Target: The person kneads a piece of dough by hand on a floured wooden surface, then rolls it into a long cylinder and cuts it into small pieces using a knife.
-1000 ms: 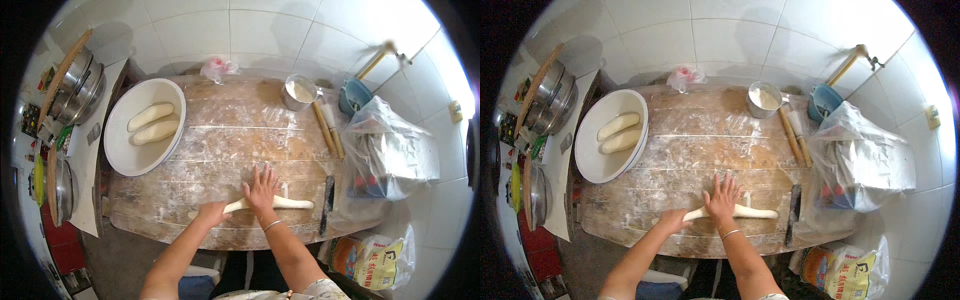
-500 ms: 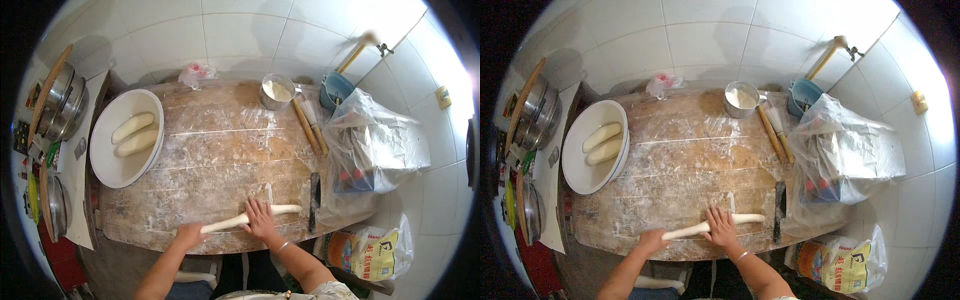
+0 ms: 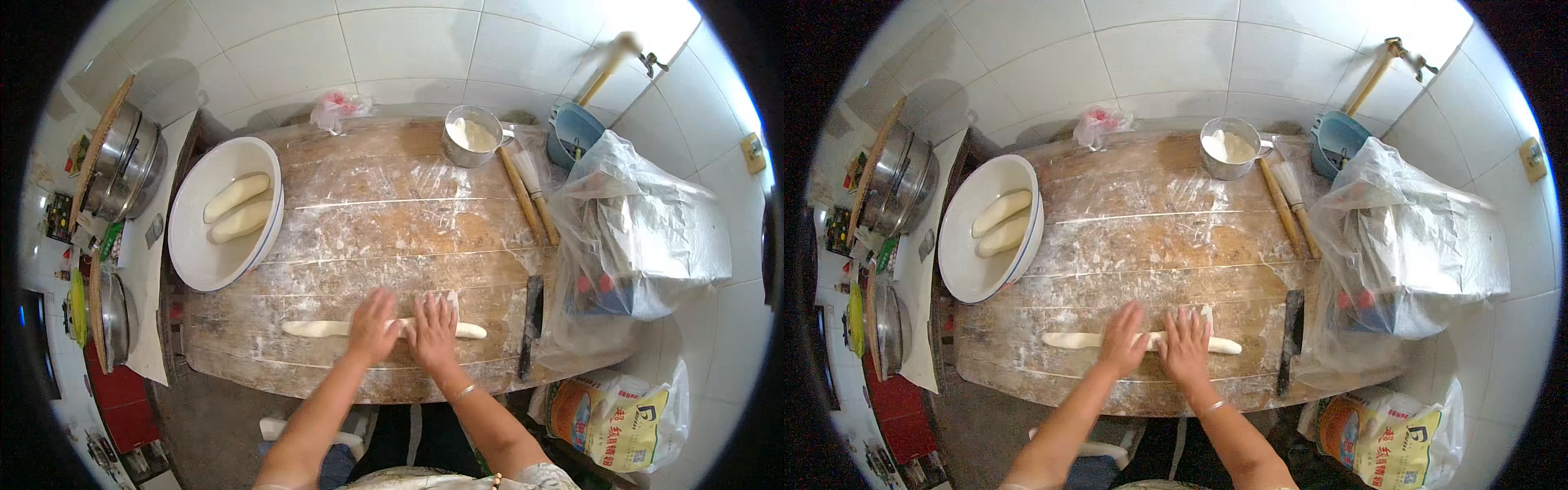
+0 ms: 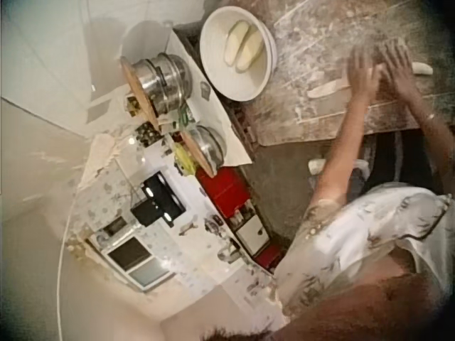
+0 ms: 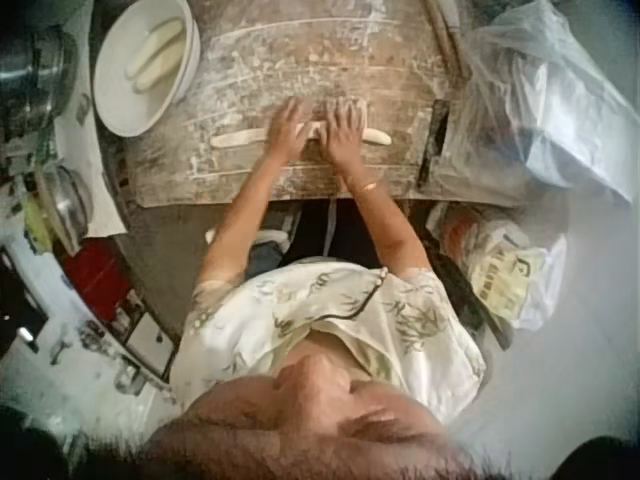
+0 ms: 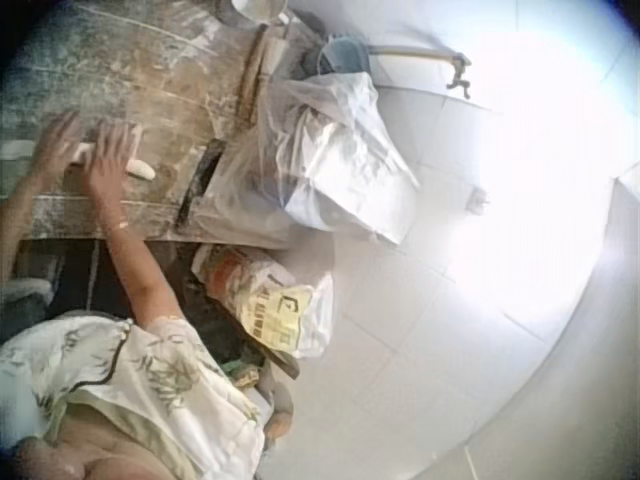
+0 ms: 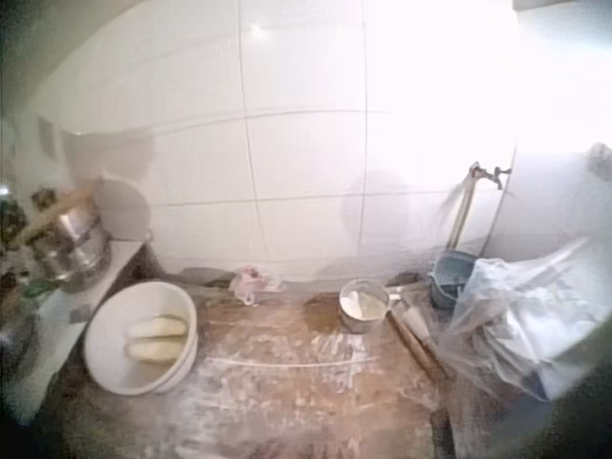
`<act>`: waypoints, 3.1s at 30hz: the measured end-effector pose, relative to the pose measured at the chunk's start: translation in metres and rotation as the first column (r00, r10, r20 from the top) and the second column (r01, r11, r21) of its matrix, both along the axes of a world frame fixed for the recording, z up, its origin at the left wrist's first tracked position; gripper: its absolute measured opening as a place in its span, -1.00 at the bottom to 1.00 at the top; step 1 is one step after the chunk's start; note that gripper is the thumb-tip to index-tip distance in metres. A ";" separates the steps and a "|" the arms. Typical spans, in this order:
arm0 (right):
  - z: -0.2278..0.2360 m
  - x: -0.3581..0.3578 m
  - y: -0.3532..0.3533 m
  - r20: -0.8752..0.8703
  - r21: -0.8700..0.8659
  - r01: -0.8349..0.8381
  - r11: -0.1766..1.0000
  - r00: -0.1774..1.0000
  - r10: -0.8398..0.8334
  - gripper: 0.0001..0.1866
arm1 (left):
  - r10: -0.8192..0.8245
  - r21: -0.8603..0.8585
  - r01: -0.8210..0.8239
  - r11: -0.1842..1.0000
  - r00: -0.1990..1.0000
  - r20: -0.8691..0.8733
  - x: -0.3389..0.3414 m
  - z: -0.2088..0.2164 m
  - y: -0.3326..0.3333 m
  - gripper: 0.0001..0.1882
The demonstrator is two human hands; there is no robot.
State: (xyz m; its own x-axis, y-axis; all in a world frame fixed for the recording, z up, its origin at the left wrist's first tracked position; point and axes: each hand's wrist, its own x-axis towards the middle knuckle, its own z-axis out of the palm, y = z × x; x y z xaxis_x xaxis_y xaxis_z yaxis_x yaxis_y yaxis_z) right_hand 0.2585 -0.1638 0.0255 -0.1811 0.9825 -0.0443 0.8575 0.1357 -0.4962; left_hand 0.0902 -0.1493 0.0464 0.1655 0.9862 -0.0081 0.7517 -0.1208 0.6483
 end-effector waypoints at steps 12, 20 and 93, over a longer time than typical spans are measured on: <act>0.003 0.064 -0.013 0.159 -0.088 -0.145 0.985 0.975 0.158 -0.27 | -0.136 -0.233 0.004 0.973 0.823 -0.552 0.016 -0.013 -0.021 -0.08; -0.003 0.061 0.132 0.200 0.066 -0.068 0.996 0.978 0.054 -0.26 | 0.196 0.086 -0.183 0.979 0.754 -0.627 0.011 -0.058 0.075 -0.16; 0.020 -0.041 0.145 0.229 -0.015 -0.100 0.995 0.968 0.100 -0.21 | 0.375 0.135 -0.352 0.926 0.823 -0.427 -0.128 -0.007 0.066 -0.26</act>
